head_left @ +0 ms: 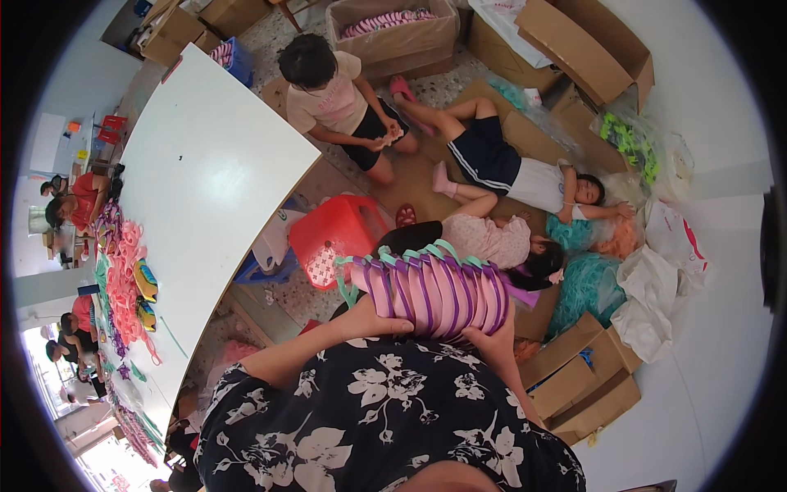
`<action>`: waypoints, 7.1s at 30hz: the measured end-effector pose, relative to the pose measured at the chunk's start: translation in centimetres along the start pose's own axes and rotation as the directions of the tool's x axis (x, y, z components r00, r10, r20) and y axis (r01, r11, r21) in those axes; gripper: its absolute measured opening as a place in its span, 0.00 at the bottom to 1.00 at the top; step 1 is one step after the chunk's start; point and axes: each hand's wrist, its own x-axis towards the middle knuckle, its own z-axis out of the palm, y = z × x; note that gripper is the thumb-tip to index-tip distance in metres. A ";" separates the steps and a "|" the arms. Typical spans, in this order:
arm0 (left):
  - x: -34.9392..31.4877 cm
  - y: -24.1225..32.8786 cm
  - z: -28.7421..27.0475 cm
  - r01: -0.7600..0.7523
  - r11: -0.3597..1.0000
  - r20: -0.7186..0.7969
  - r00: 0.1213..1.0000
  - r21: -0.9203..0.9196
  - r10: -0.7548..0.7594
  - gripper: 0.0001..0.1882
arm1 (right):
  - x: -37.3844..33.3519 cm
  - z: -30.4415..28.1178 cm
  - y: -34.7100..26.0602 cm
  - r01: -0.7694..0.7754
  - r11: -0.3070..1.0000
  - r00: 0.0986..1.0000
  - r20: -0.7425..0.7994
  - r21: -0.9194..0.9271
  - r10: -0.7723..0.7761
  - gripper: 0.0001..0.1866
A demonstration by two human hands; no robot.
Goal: Assembling and packing swimming goggles at a workshop table.
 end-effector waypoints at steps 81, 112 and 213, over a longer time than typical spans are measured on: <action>21.3 10.2 -34.2 -0.068 0.981 -0.056 0.997 -0.184 0.058 0.45 | 39.2 16.3 -13.7 0.000 0.993 0.996 0.089 -0.122 0.011 0.53; 21.6 8.3 -35.9 -0.091 0.973 -0.065 0.995 -0.211 0.079 0.38 | 39.8 17.3 -12.6 -0.077 0.975 0.992 0.086 -0.210 0.096 0.58; 74.3 -0.8 -90.9 0.284 0.756 -0.080 0.911 -0.590 -0.405 0.20 | 114.1 43.3 -2.0 -0.142 0.969 0.990 -0.048 -0.204 0.135 0.45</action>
